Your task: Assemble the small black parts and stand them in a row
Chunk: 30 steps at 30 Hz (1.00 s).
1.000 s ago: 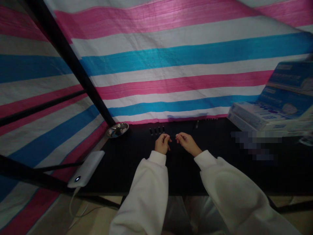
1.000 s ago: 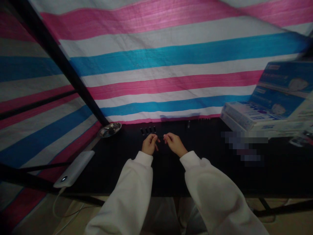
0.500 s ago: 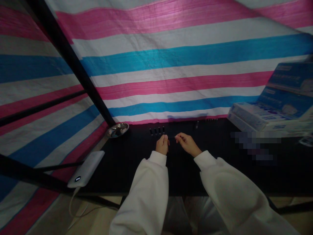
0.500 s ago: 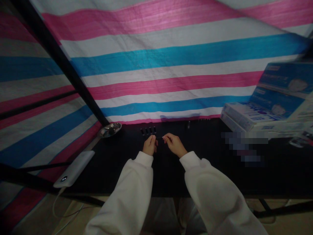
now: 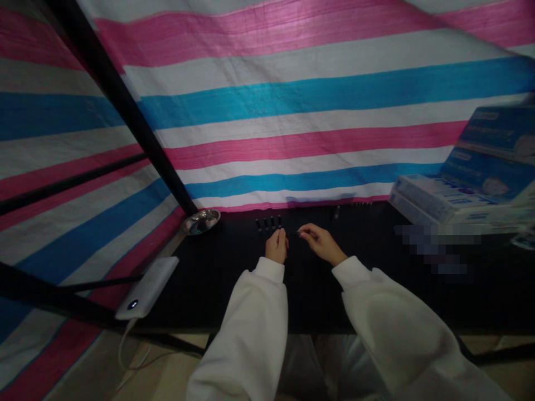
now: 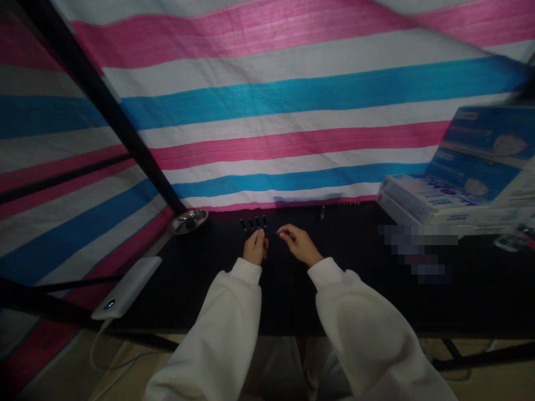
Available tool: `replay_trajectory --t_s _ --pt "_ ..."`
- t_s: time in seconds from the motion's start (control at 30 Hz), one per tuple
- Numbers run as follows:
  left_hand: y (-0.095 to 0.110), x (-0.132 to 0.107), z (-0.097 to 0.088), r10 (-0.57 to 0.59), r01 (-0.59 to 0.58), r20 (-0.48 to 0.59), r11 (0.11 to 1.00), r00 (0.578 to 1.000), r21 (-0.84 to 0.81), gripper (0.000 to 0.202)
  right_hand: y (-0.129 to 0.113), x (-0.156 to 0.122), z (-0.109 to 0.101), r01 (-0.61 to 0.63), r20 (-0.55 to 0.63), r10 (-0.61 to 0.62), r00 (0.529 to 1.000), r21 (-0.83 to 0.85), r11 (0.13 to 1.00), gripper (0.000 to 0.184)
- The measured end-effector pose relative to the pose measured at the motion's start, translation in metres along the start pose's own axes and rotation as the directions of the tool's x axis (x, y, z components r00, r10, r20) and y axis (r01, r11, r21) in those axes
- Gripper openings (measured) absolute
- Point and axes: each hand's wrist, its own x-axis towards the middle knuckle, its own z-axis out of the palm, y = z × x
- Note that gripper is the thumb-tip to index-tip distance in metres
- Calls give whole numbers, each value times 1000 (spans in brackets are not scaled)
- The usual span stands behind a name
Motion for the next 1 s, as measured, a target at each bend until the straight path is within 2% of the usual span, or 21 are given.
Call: replay_trajectory --t_s 0.3,0.6,0.8,0.9,1.0 --pt "-1 2 -4 65 -68 44 995 997 76 42 7 -1 2 73 55 -66 996 -134 988 22" --pt "-2 4 -8 95 -68 -132 979 987 193 42 -1 -4 -3 164 104 -141 985 -259 952 20" --pt "-2 4 -9 90 -54 -179 980 980 194 42 11 -3 -8 145 136 -107 985 -315 938 14" --pt "-3 5 -9 85 -44 -202 979 976 198 42 11 -1 -9 93 75 -74 994 -294 951 15" --pt "-3 5 -8 107 -75 -168 979 980 189 41 3 1 -5 71 28 -66 997 -212 975 16"
